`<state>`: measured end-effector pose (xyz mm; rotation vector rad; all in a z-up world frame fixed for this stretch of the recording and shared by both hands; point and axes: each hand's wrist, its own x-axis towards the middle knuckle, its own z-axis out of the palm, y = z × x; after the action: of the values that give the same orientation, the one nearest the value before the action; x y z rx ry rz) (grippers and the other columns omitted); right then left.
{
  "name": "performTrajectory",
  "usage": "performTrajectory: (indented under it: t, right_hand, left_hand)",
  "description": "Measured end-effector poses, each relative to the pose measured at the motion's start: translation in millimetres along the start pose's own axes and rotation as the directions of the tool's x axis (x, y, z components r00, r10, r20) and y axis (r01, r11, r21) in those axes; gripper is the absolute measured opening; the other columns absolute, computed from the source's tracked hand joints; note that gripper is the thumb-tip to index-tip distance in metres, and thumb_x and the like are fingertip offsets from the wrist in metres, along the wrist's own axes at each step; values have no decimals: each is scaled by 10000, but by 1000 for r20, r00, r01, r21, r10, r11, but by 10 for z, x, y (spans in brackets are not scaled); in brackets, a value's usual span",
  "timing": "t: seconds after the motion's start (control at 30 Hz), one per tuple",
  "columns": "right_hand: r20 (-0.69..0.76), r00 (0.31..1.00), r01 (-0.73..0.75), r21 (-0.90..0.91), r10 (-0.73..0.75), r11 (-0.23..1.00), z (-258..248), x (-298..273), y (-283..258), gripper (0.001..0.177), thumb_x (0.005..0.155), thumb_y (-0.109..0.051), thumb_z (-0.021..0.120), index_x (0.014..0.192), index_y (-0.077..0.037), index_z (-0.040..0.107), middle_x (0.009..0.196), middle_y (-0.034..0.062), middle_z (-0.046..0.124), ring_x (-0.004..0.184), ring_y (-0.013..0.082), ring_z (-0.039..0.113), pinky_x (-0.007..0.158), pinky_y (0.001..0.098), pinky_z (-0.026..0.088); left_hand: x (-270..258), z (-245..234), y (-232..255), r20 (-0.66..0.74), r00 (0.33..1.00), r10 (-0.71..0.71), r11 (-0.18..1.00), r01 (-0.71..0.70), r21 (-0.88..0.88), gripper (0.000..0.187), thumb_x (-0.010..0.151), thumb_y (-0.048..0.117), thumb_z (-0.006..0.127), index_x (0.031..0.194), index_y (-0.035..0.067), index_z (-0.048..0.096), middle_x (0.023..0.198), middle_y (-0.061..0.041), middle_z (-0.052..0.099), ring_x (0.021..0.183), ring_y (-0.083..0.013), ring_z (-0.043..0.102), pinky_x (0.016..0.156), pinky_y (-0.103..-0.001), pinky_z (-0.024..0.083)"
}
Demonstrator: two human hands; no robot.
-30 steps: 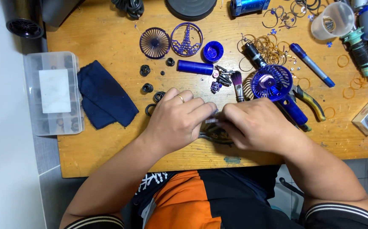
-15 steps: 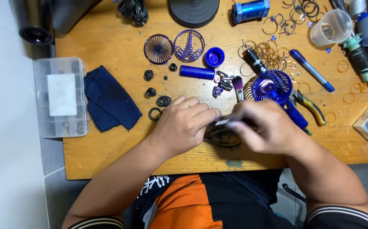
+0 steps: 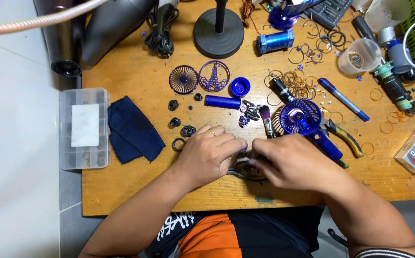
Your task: Repairing a small portable fan by manipulating internal wires and components with tweezers
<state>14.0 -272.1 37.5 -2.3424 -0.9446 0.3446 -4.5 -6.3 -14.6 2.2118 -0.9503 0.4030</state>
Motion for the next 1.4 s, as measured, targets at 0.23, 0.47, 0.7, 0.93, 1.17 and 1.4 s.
performTrajectory:
  t: [0.23,0.47,0.7,0.93,1.17,1.4]
  right_hand:
    - [-341,934,-138,-64,108,988,285,-33,299,196,947,-234,830,1090,-144,730,750,145,775,705,448,782,573,582,574]
    - [-42,999,33,144,-27,989,67,-41,36,95,906,-201,803,923,-153,722,712,134,821,712,462,826,532,598,607]
    - [-144,989,-13,18,16,1000,67,-21,-1,114,913,-191,820,959,-144,727,720,140,798,708,439,807,548,592,587]
    - [-174,984,-38,-73,25,997,71,8,46,94,906,-136,778,968,-101,717,710,182,739,724,457,781,574,616,568]
    - [-436,898,15,171,62,985,132,-43,219,79,1020,-154,807,1079,-102,795,860,82,812,795,374,807,659,451,608]
    - [-318,946,5,224,68,975,143,-3,120,74,952,-134,814,1023,-114,811,763,126,797,737,410,810,605,516,613]
  left_hand:
    - [33,2,24,-24,1000,-8,1000,8,4,241,1010,71,606,1123,184,786,812,-29,641,812,-280,675,793,-421,583]
    - [59,-75,10,22,999,-26,999,25,39,273,1003,69,570,1132,173,787,819,-32,657,828,-278,679,795,-414,572]
    - [-16,26,-28,3,999,-48,998,48,-28,323,999,37,535,1141,172,792,819,-43,651,828,-293,692,797,-427,601]
    - [-9,-2,8,-10,1000,-20,1000,20,-9,272,1015,38,552,1107,162,776,810,-50,612,813,-296,678,792,-437,604]
    - [10,-16,36,-32,999,-39,997,36,-70,246,1033,30,582,1123,146,779,815,-63,619,812,-318,685,797,-459,613]
    - [-10,20,53,-38,998,-45,995,41,-86,272,1036,-8,564,1124,132,781,819,-75,639,813,-329,700,780,-468,620]
